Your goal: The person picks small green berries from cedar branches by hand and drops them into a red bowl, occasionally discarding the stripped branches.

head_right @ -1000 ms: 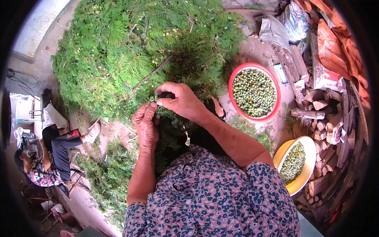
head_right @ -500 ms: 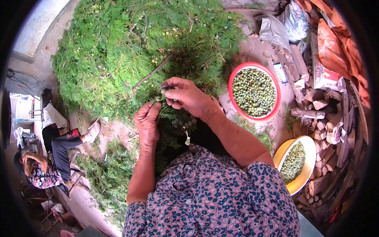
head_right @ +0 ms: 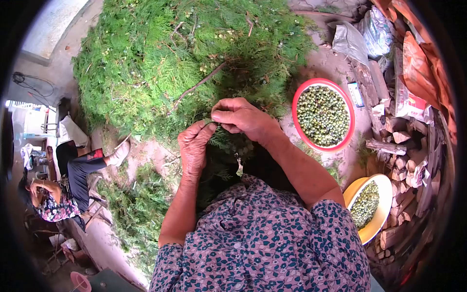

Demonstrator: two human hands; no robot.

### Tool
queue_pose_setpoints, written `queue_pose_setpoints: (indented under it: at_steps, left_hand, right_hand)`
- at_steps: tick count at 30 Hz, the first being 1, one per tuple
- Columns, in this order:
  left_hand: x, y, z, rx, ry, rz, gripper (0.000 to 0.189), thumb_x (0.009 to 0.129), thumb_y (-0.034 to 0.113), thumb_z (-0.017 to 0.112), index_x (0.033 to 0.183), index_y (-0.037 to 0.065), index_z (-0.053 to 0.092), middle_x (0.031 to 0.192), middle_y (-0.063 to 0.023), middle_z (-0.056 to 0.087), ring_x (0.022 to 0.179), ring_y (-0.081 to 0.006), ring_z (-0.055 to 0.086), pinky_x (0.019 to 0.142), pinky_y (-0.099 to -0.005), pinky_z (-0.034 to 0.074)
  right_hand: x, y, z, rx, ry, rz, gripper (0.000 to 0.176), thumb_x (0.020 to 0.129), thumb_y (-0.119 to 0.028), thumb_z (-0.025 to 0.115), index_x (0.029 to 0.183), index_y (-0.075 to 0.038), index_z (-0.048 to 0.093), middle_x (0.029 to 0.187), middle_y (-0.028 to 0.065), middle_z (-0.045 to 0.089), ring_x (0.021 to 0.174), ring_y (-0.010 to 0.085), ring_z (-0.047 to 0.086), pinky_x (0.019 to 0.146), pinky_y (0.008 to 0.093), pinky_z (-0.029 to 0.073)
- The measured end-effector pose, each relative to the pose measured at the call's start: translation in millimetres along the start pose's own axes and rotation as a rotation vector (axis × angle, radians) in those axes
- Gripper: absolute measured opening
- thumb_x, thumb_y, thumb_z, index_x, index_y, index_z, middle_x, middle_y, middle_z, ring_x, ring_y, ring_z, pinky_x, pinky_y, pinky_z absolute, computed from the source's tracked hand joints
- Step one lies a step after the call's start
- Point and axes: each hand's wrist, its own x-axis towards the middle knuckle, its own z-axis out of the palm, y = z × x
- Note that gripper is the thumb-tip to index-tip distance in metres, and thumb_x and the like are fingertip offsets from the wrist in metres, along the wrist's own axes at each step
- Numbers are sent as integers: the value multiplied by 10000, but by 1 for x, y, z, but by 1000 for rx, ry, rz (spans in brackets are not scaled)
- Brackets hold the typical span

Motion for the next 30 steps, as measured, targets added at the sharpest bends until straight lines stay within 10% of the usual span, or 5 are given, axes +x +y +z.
queue_pose_setpoints:
  at_steps: [11, 20, 22, 27, 30]
  left_hand:
    - [4, -2, -6, -245, 141, -49, 97, 829, 129, 639, 782, 49, 610, 619, 33, 508, 459, -57, 409, 426, -204, 326]
    - [-2, 19, -14, -320, 340, -25, 357, 821, -30, 533, 1171, 24, 485, 880, -40, 570, 484, -87, 481, 385, -196, 329]
    - [-12, 32, -20, -176, 374, 68, 330, 825, -27, 522, 1148, 34, 515, 1019, -65, 596, 489, -69, 484, 389, -181, 326]
    - [-15, 24, -67, 179, 712, 331, 319, 833, 79, 585, 1142, 44, 515, 1000, -6, 567, 713, -69, 457, 614, -209, 351]
    - [-13, 26, -84, 170, 631, -52, 510, 817, 324, 628, 1187, 8, 474, 1051, -79, 563, 937, -179, 506, 792, -326, 384]
  right_hand:
    - [-42, 0, -100, 438, 523, -323, 192, 816, -69, 572, 994, -8, 529, 857, 67, 572, 734, 187, 560, 615, 287, 464]
    - [-135, 96, -266, 72, 1265, -155, 372, 733, 25, 532, 1105, 19, 513, 961, 131, 559, 801, 242, 577, 643, 325, 530]
    - [-178, 173, -368, -631, 1151, -164, 399, 750, 0, 485, 1148, -8, 513, 969, 129, 525, 881, 233, 521, 668, 413, 535]
    - [-172, 123, -308, -187, 1487, 110, 452, 728, -130, 532, 1176, -64, 533, 1087, 101, 545, 937, 229, 504, 723, 409, 457]
    - [-157, 109, -285, -227, 1392, 64, 448, 736, -171, 541, 1172, -67, 545, 1050, 60, 572, 961, 185, 509, 747, 354, 437]
